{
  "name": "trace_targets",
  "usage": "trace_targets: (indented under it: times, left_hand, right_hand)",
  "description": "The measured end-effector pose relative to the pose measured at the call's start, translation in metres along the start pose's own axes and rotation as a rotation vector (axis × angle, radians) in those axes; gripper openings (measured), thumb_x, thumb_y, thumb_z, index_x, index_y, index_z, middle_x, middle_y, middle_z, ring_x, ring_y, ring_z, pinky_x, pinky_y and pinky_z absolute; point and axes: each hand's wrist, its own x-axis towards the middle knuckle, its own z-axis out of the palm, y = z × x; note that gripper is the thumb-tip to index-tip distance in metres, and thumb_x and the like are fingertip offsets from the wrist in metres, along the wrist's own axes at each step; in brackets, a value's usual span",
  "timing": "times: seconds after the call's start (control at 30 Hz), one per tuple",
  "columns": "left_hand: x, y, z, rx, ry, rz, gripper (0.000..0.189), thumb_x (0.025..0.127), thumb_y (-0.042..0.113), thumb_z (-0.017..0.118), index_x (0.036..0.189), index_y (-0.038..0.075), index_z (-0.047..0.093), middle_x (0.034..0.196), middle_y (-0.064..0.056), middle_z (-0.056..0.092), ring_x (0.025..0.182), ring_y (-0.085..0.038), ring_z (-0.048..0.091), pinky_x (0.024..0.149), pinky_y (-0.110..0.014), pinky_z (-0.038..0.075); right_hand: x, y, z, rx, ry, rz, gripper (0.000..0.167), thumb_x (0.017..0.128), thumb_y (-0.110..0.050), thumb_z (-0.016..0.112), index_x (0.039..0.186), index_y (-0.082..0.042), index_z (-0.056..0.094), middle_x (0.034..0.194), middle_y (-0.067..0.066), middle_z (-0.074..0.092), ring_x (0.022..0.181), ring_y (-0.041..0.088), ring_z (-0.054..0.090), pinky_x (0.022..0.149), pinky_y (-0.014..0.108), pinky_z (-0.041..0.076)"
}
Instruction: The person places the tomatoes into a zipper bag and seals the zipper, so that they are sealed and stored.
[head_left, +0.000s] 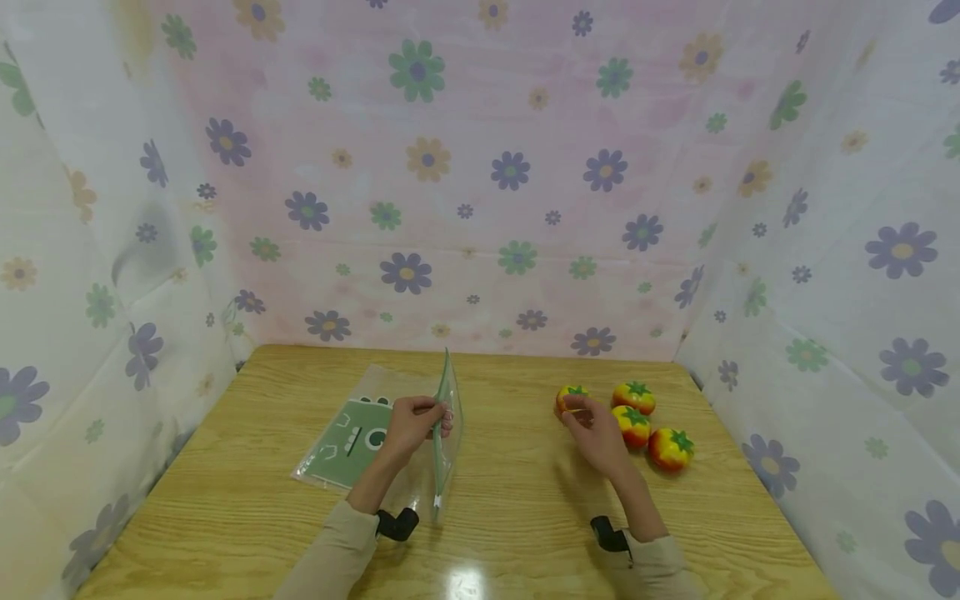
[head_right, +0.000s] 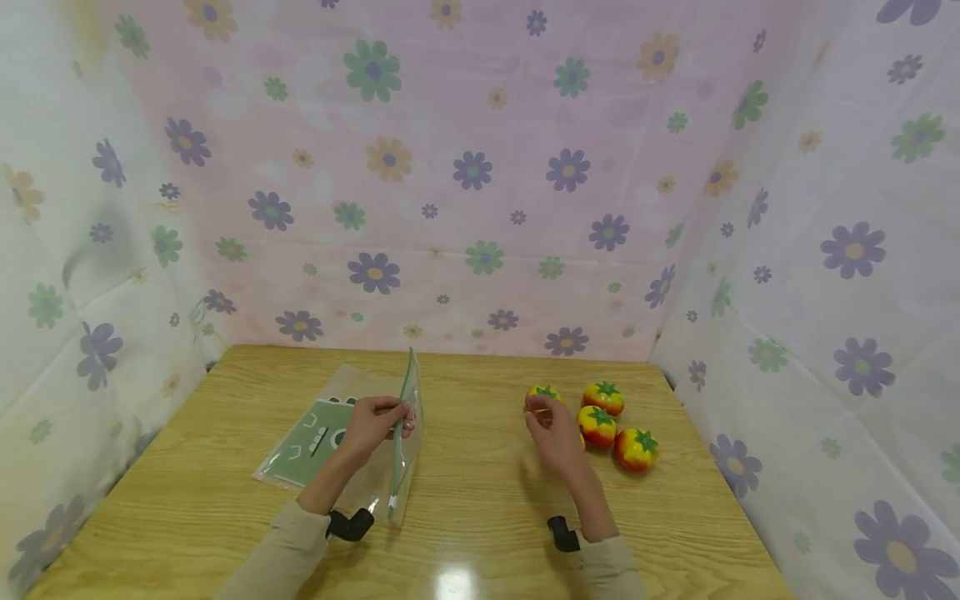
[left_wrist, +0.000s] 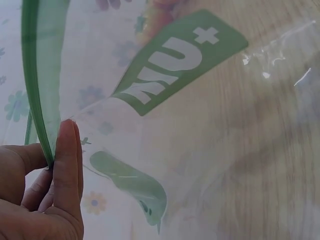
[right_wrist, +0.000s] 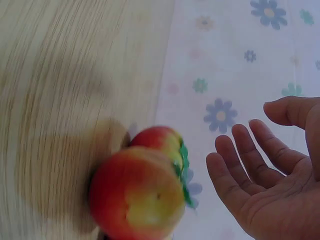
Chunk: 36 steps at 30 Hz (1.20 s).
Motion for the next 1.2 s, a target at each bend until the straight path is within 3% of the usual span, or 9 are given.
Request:
trace_targets:
  times: [0.2, 0.4, 0.57, 0.67, 0.87, 1.2]
  left_hand:
    - [0.000, -0.001, 0.000, -0.006, 0.024, -0.010, 0.024, 0.102, 0.007, 0.062, 0.111, -0.016, 0.067, 0.089, -0.024, 0.073, 0.068, -0.013, 0.071, 0.066, -0.029, 0.063]
    - [0.000, -0.002, 0.000, -0.005, 0.047, -0.017, 0.023, 0.101, 0.006, 0.062, 0.109, -0.015, 0.068, 0.089, -0.026, 0.073, 0.067, -0.014, 0.071, 0.065, -0.029, 0.062]
    - [0.000, -0.002, 0.001, -0.009, 0.055, -0.023, 0.022, 0.101, 0.005, 0.063, 0.108, -0.014, 0.068, 0.087, -0.024, 0.073, 0.067, -0.014, 0.071, 0.064, -0.029, 0.062]
    - [-0.001, -0.002, 0.001, -0.016, 0.063, -0.017, 0.021, 0.100, 0.004, 0.063, 0.109, -0.015, 0.068, 0.086, -0.022, 0.073, 0.067, -0.015, 0.071, 0.063, -0.029, 0.062]
    - [-0.001, -0.003, 0.002, -0.025, 0.071, -0.019, 0.021, 0.100, 0.003, 0.063, 0.109, -0.015, 0.068, 0.086, -0.022, 0.074, 0.068, -0.016, 0.072, 0.063, -0.029, 0.062]
    - [-0.001, -0.001, 0.005, -0.019, 0.059, -0.030, 0.022, 0.100, 0.003, 0.063, 0.110, -0.016, 0.067, 0.084, -0.019, 0.074, 0.066, -0.013, 0.071, 0.063, -0.028, 0.062]
  right_hand:
    - [-0.001, 0.017, -0.020, -0.075, 0.046, 0.053, 0.035, 0.106, -0.016, 0.057, 0.134, 0.004, 0.059, 0.132, 0.024, 0.062, 0.116, 0.037, 0.062, 0.102, 0.053, 0.051]
    - [-0.008, 0.029, -0.034, -0.184, 0.056, 0.088, 0.038, 0.105, -0.020, 0.058, 0.134, 0.006, 0.058, 0.130, 0.027, 0.061, 0.112, 0.040, 0.062, 0.095, 0.052, 0.054]
    - [-0.013, 0.031, -0.047, -0.305, -0.031, 0.137, 0.041, 0.102, -0.017, 0.062, 0.131, 0.012, 0.057, 0.124, 0.032, 0.061, 0.107, 0.043, 0.063, 0.090, 0.053, 0.056]
    - [-0.016, 0.031, -0.050, -0.350, -0.116, 0.160, 0.047, 0.099, -0.018, 0.066, 0.132, 0.014, 0.055, 0.125, 0.032, 0.061, 0.109, 0.043, 0.062, 0.095, 0.055, 0.053]
    - [-0.023, 0.032, -0.051, -0.307, -0.202, 0.214, 0.073, 0.093, -0.029, 0.077, 0.142, 0.014, 0.045, 0.141, 0.036, 0.051, 0.128, 0.050, 0.052, 0.105, 0.061, 0.045]
    - [-0.025, 0.048, -0.045, -0.207, -0.165, 0.229, 0.078, 0.090, -0.033, 0.079, 0.145, 0.011, 0.044, 0.145, 0.032, 0.049, 0.129, 0.046, 0.052, 0.107, 0.059, 0.045]
